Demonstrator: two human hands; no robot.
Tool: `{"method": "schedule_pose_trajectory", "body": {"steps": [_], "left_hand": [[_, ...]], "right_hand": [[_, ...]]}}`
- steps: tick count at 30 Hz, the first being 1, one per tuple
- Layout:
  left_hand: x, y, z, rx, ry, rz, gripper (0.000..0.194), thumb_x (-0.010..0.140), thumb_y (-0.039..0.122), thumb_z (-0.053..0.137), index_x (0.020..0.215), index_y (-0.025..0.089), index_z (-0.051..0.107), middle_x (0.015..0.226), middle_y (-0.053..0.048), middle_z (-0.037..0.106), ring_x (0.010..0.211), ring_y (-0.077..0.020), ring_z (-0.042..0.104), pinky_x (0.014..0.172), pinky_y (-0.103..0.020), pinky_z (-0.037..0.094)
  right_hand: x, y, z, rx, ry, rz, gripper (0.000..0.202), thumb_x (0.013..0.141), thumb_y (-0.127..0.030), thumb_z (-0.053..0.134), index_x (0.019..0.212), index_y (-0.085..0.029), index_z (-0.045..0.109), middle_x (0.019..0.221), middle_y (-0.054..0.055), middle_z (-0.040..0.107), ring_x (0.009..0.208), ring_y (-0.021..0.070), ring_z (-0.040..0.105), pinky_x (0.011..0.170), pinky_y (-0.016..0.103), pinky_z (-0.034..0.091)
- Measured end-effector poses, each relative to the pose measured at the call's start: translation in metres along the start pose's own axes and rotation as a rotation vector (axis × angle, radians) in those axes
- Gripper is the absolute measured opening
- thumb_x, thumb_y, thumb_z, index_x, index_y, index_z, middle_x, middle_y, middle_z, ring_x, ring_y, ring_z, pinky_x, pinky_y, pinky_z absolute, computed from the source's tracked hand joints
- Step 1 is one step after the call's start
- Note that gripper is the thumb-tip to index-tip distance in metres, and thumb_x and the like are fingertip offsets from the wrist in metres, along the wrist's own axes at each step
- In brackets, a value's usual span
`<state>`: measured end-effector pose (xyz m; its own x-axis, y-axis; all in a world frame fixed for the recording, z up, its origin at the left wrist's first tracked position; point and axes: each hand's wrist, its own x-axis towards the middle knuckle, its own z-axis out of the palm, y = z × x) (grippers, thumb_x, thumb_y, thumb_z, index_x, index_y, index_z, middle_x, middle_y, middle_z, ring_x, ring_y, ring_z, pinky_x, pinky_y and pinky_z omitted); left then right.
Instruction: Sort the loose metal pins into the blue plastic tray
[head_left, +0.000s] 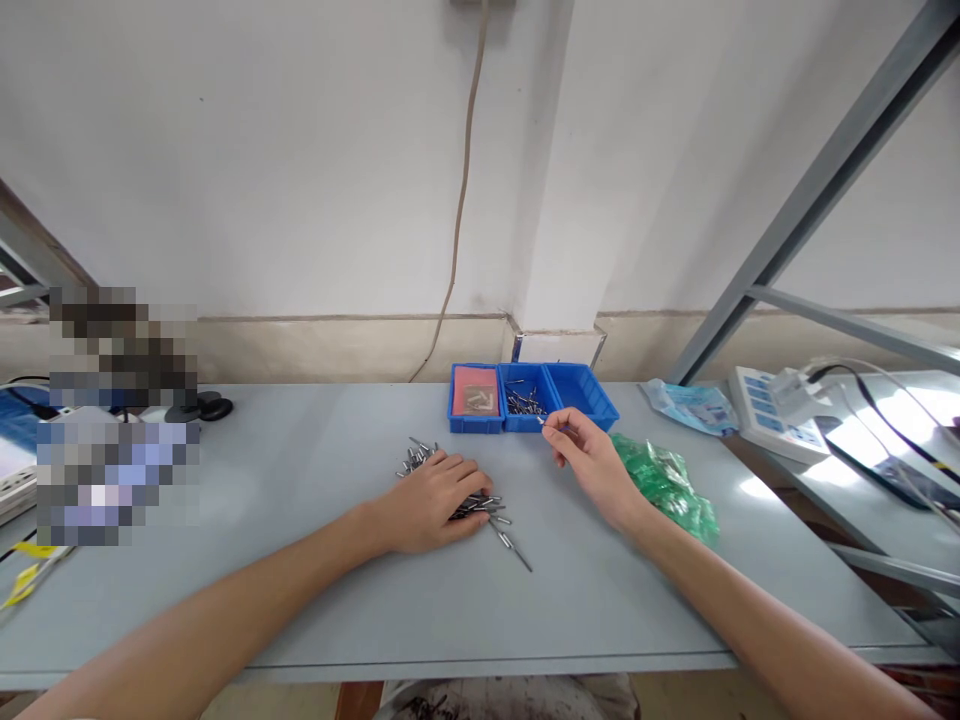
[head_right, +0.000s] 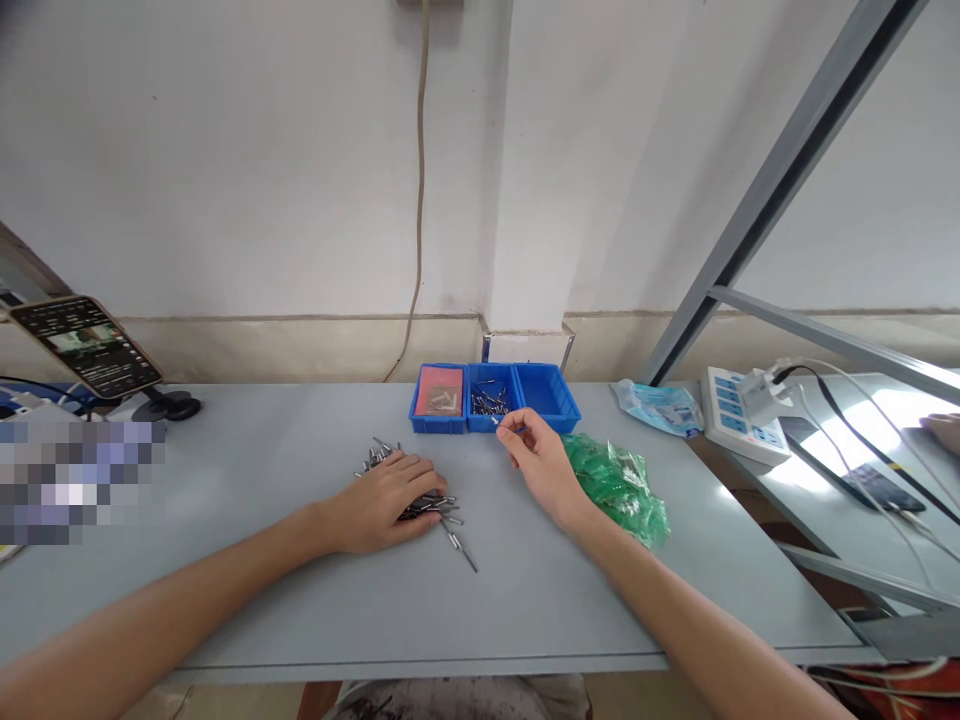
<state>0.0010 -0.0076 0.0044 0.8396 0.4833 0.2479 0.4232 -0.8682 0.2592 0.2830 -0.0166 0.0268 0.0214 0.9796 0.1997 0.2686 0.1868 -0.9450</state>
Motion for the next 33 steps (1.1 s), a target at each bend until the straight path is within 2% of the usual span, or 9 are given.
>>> {"method": "schedule_pose_trajectory", "body": {"steps": [6,15,22,33], "left_hand": [[-0.0005,-0.0010,0.0004,0.000,0.005,0.003,0.020,0.108,0.038,0.057,0.121,0.024,0.057,0.114,-0.005,0.067,0.101,-0.0227,0.062,0.092,-0.038,0.039],[0.0004,0.0012,-0.0018,0.004,0.013,0.003,0.019,0.107,0.038,0.056,0.119,0.024,0.058,0.113,-0.004,0.067,0.102,-0.0224,0.063,0.092,-0.037,0.041],[0.0000,-0.0002,-0.0006,-0.001,0.008,0.008,0.020,0.108,0.038,0.056,0.121,0.024,0.057,0.114,-0.005,0.067,0.103,-0.0229,0.062,0.092,-0.037,0.040],[0.0005,0.0011,-0.0019,0.004,0.015,0.005,0.019,0.108,0.038,0.056,0.120,0.024,0.057,0.112,-0.005,0.067,0.101,-0.0226,0.063,0.091,-0.037,0.040]], "right_hand": [[0.0022,0.0049,-0.0004,-0.108,0.050,-0.091,0.021,0.097,-0.046,0.069,0.095,-0.025,0.065,0.086,0.001,0.061,0.076,0.0197,0.053,0.068,0.033,0.045],[-0.0005,0.0064,0.0003,-0.213,0.107,-0.220,0.017,0.099,-0.043,0.067,0.095,-0.026,0.064,0.091,0.003,0.062,0.081,0.0225,0.057,0.076,0.037,0.048],[-0.0014,0.0059,0.0003,-0.239,0.100,-0.242,0.013,0.101,-0.039,0.065,0.097,-0.027,0.064,0.094,0.004,0.061,0.084,0.0229,0.057,0.077,0.038,0.048],[-0.0014,0.0037,-0.0009,-0.274,0.110,-0.236,0.017,0.101,-0.042,0.063,0.095,-0.027,0.067,0.094,0.005,0.062,0.084,0.0232,0.057,0.076,0.039,0.048]]}}
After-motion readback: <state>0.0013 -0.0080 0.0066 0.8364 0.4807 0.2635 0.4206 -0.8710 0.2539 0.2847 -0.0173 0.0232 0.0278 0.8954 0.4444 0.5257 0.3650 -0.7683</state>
